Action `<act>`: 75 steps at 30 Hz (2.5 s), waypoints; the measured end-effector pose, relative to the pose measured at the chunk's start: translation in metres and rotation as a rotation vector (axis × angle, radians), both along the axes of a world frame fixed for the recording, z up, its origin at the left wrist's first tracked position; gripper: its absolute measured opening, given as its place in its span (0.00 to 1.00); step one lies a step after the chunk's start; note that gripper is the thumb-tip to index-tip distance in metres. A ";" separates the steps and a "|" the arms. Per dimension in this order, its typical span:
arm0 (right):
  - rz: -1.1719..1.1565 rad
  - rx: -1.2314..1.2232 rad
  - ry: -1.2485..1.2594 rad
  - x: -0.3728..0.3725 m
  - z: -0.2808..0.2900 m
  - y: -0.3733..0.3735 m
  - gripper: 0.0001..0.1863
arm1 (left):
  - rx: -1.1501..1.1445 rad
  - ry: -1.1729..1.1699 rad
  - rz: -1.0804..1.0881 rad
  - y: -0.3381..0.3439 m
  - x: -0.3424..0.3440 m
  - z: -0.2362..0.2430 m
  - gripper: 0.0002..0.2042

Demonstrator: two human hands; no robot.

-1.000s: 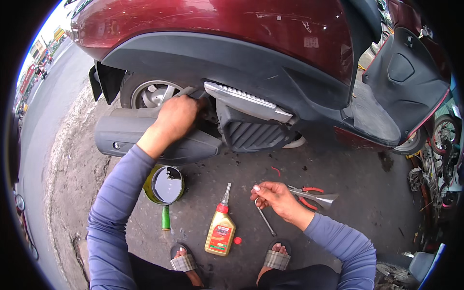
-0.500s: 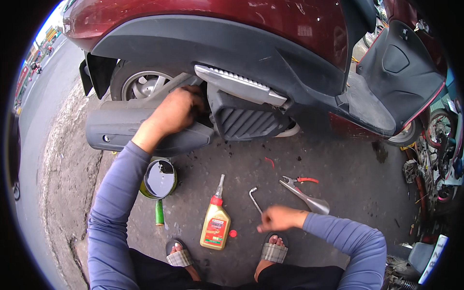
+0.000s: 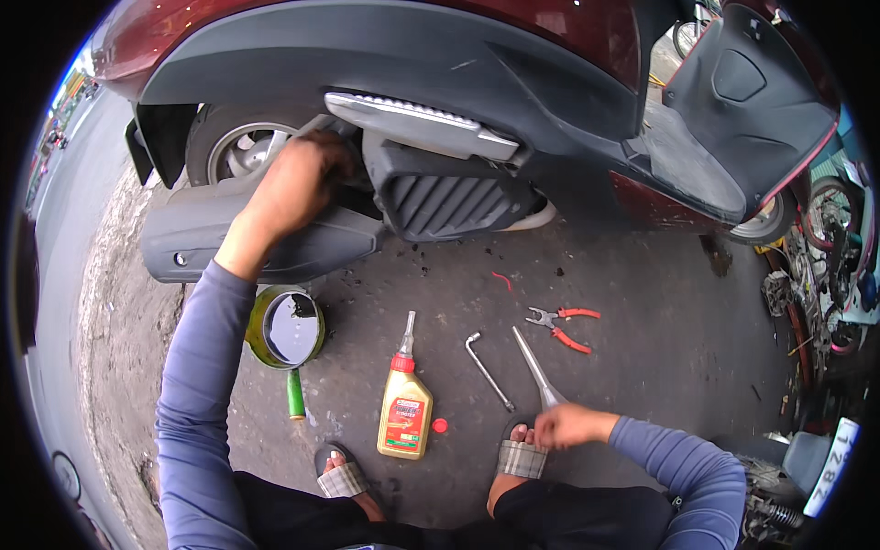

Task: Draining and refilling various fluids on a motorcycle.

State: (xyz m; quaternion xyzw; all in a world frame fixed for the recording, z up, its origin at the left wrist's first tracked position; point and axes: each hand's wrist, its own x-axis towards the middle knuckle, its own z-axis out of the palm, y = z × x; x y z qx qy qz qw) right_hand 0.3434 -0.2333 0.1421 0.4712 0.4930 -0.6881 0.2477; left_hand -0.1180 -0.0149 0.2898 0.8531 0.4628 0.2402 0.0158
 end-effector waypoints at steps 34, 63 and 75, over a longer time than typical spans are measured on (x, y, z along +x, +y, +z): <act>0.247 0.923 -0.172 0.028 -0.032 0.076 0.24 | -0.319 0.049 0.222 0.000 -0.001 0.006 0.13; 0.421 0.843 0.127 -0.048 -0.068 0.073 0.22 | 0.059 0.749 -0.167 0.006 0.000 0.014 0.07; 0.287 1.358 -0.036 0.006 -0.076 0.103 0.34 | -0.242 0.413 0.295 -0.001 0.009 0.014 0.14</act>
